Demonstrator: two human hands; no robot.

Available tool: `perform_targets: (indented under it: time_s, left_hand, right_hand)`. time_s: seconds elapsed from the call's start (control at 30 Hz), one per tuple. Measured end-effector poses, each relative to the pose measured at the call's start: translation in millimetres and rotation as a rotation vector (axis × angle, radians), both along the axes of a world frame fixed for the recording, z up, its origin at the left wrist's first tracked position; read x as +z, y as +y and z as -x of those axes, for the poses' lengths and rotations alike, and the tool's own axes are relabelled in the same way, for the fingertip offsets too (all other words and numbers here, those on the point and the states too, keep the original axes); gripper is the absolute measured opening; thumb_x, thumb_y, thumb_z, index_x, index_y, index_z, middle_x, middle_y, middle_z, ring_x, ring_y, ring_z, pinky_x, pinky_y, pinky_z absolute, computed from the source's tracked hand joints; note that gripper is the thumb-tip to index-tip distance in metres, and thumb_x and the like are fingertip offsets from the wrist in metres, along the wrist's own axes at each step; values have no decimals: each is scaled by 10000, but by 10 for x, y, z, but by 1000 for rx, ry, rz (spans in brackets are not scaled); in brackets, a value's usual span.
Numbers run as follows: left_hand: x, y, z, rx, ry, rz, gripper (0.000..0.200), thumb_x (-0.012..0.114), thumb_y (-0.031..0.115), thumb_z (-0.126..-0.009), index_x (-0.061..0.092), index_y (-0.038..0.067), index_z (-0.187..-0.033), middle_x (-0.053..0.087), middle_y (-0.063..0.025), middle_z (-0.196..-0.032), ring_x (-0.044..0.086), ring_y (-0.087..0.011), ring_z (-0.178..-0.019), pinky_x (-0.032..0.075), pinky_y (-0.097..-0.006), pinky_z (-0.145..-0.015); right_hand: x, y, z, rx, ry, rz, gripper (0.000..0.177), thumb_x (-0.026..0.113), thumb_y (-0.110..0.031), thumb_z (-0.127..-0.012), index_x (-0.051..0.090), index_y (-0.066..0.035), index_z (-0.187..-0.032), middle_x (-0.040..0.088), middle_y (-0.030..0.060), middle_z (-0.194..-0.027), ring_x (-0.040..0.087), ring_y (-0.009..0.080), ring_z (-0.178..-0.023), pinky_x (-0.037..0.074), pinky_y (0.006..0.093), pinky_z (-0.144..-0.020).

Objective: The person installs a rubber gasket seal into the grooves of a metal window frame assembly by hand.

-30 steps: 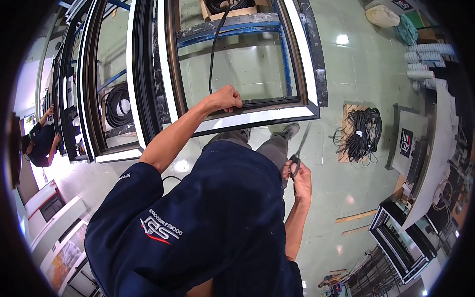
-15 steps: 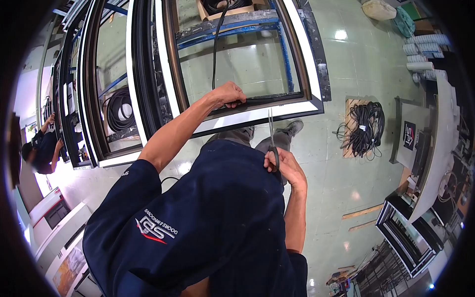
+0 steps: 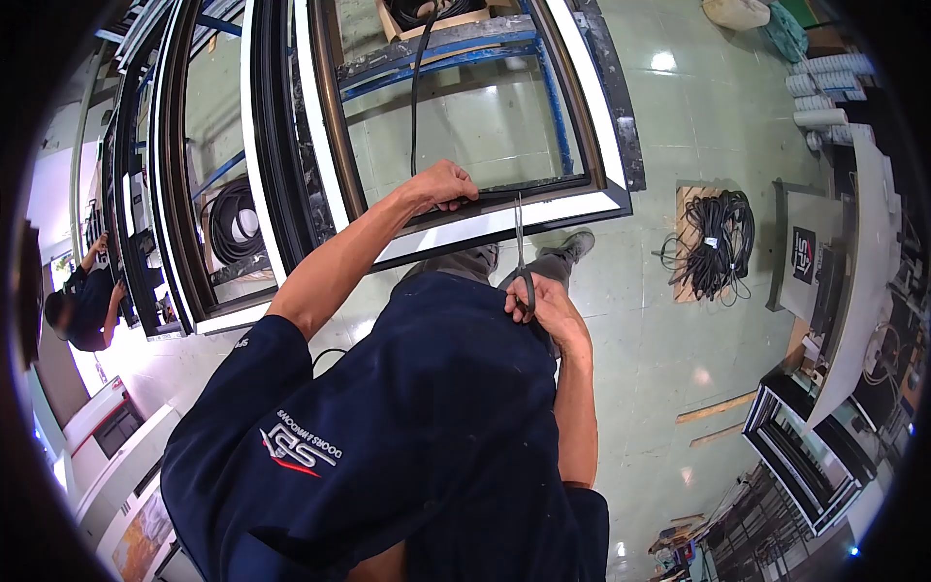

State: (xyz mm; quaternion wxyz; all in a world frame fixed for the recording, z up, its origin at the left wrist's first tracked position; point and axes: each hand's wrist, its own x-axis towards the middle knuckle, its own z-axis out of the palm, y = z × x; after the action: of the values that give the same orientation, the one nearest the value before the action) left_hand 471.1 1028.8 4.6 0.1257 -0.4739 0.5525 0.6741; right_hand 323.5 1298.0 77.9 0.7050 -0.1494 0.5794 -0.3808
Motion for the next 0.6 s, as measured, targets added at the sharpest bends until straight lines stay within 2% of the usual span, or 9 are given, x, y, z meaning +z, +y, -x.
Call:
perform_targets:
  time_s: [0.13, 0.23, 0.4, 0.6]
  left_hand:
    - [-46, -6, 22, -8, -29, 21, 209, 753, 155, -773, 643, 39, -637, 555, -38, -556, 505, -123, -482, 344, -282, -408]
    - [-32, -12, 20, -27, -32, 12, 157, 738, 131, -770, 655, 40, -673, 561, -15, -587, 511, -109, -503, 359, -271, -445]
    - [133, 23, 15, 34, 38, -59, 142, 736, 121, -804, 678, 31, -711, 592, -22, -609, 529, -107, -527, 382, -260, -468]
    - [239, 124, -22, 116, 150, -171, 124, 724, 105, -867, 695, 14, -788, 628, -26, -661, 568, -105, -576, 422, -248, -515]
  right_hand:
    - [28, 10, 14, -23, -9, 0, 367, 695, -414, -907, 647, -51, -928, 669, 51, -804, 593, 95, -660, 442, 229, -609]
    - [38, 17, 14, -13, -29, 3, 376, 683, -421, -915, 647, -47, -931, 670, 51, -800, 595, 91, -656, 439, 225, -594]
    - [12, -55, -39, 90, -67, 9, 372, 635, -405, -938, 646, -34, -928, 663, 45, -778, 589, 82, -624, 423, 211, -552]
    - [-29, -312, -197, 77, -34, -51, 410, 636, -428, -931, 629, -20, -892, 645, 40, -727, 562, 72, -571, 400, 205, -511]
